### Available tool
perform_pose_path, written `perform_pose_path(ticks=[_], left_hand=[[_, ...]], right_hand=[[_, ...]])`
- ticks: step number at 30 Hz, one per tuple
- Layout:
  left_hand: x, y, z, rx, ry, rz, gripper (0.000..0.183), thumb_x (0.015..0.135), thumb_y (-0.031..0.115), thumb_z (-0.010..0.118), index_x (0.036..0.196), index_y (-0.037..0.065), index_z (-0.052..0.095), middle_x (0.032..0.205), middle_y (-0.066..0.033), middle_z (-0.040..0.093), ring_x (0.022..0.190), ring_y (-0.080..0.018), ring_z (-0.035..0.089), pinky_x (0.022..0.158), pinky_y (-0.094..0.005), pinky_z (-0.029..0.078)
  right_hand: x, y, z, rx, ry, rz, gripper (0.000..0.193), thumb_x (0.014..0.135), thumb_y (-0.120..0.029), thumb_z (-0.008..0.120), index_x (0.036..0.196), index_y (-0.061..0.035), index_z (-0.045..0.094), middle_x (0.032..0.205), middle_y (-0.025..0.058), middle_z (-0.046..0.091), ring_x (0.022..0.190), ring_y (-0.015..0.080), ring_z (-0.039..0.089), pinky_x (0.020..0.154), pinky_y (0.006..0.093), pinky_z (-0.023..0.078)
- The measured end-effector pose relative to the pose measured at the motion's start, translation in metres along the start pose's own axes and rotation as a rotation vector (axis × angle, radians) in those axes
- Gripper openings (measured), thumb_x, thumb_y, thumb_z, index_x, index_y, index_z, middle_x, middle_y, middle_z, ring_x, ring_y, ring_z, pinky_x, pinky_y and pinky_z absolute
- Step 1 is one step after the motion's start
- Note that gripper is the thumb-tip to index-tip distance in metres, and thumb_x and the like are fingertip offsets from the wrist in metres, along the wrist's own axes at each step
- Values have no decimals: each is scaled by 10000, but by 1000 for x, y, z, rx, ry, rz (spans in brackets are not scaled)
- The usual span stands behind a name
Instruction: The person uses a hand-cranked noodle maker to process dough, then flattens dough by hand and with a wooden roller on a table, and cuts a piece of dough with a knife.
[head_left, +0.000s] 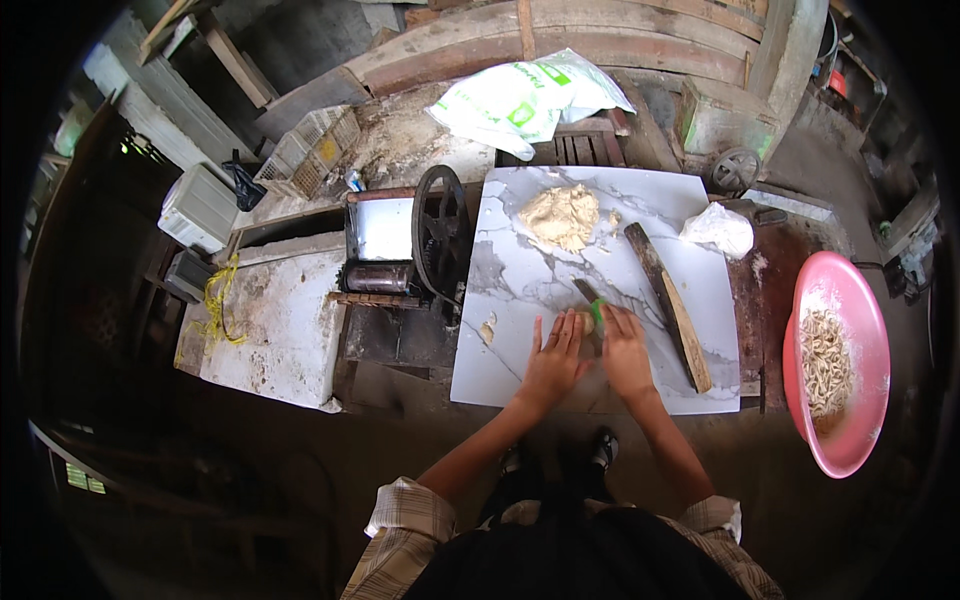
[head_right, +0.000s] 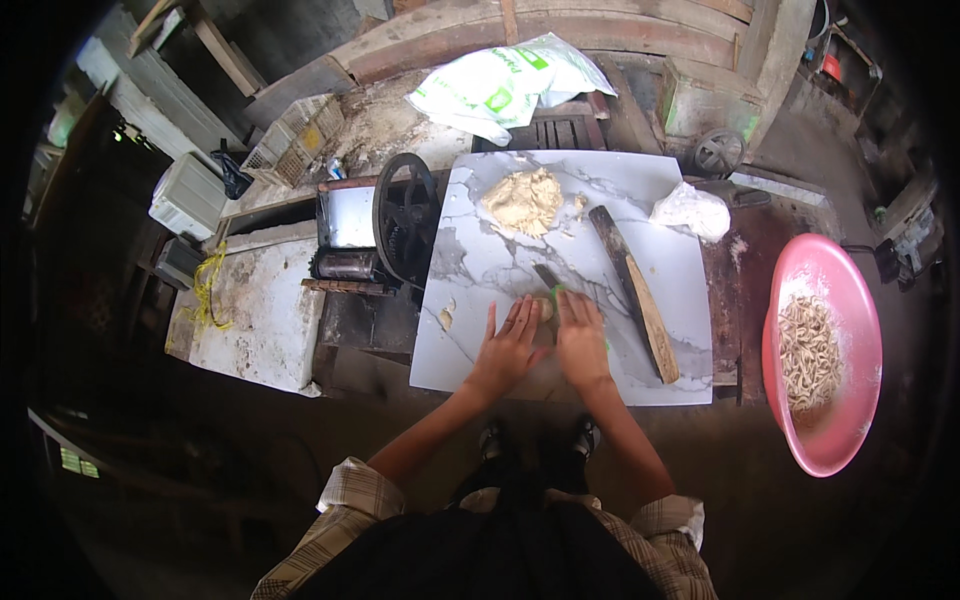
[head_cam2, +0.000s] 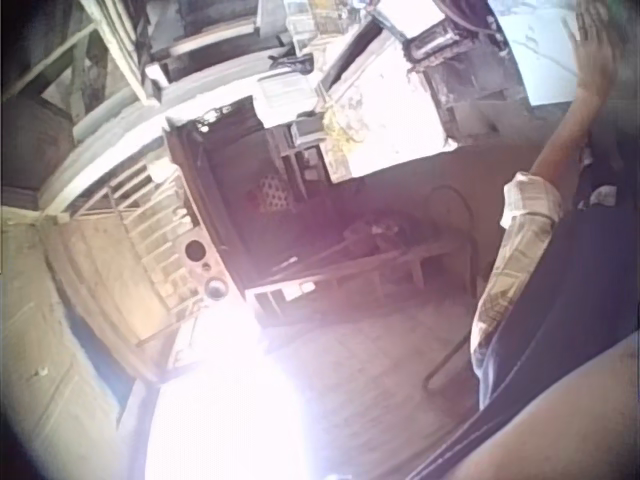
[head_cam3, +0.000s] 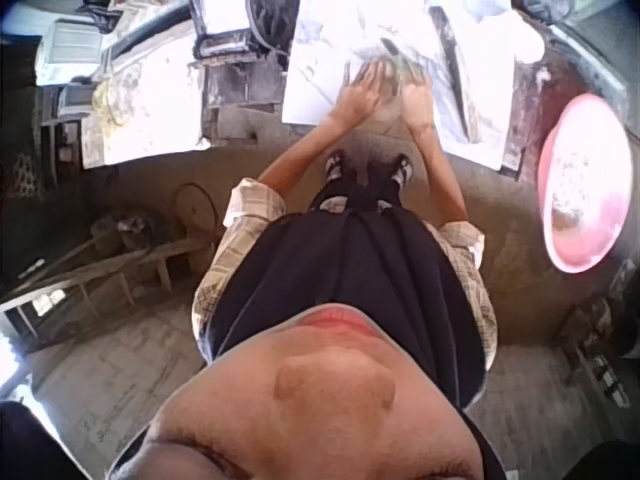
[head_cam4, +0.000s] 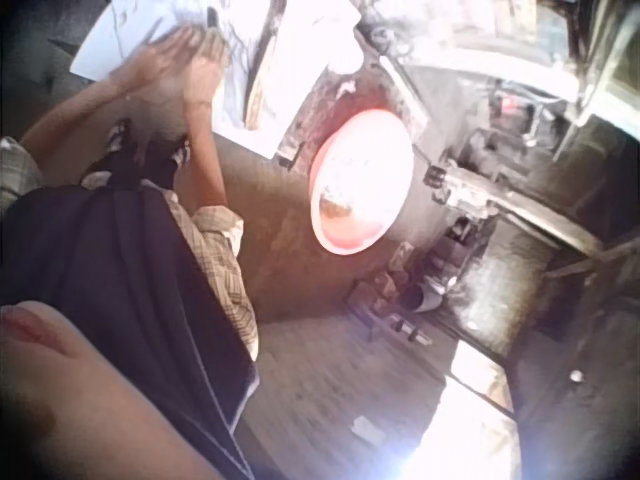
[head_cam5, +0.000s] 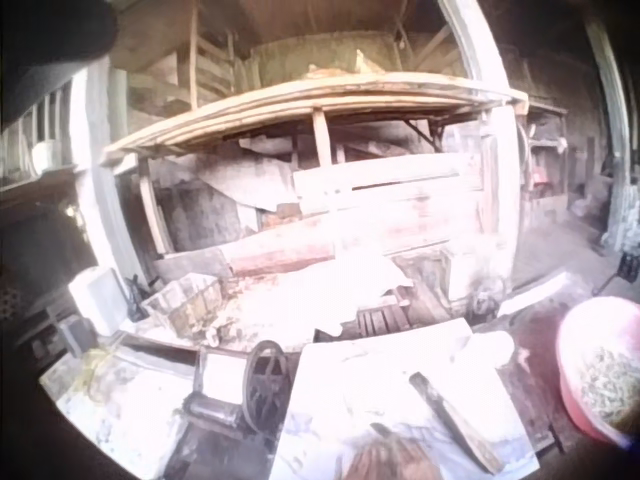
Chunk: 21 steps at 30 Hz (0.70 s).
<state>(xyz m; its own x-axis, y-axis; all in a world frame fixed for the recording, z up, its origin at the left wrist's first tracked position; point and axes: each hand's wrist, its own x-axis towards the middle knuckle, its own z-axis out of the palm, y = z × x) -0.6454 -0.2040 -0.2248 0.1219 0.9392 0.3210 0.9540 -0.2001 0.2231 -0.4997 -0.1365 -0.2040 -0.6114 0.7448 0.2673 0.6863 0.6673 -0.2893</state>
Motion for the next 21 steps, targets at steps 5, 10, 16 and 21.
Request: perform_pose_path(ticks=[5,10,16,21], left_hand=[[6,14,-6,-7,98,-53,585,858,279,571,1346,-2,415,1416,-133,388,1313,-258,371,1041,-703,67],[26,30,8,-37,113,-25,485,877,238,545,1329,79,468,1410,-54,409,1318,-234,364,964,-785,0],[77,72,-2,-194,271,50,340,916,179,488,1231,80,569,1338,-50,495,1299,-226,395,1036,-700,0],[155,120,22,-561,220,267,269,870,58,531,1129,54,604,1237,-93,549,1243,-281,440,1060,-491,301]], right_hand=[[-11,3,3,-87,132,306,352,772,-186,663,1058,-29,531,1090,130,500,1053,298,470,841,416,416],[-14,16,13,44,115,280,347,769,-185,667,1043,-31,519,1050,146,531,1010,316,514,822,418,450],[-11,34,-48,318,396,207,294,804,-122,624,1059,-13,526,958,196,568,860,406,584,704,461,493],[-27,103,-90,275,504,368,269,797,-121,646,1010,0,533,932,205,562,855,405,561,715,468,476]])
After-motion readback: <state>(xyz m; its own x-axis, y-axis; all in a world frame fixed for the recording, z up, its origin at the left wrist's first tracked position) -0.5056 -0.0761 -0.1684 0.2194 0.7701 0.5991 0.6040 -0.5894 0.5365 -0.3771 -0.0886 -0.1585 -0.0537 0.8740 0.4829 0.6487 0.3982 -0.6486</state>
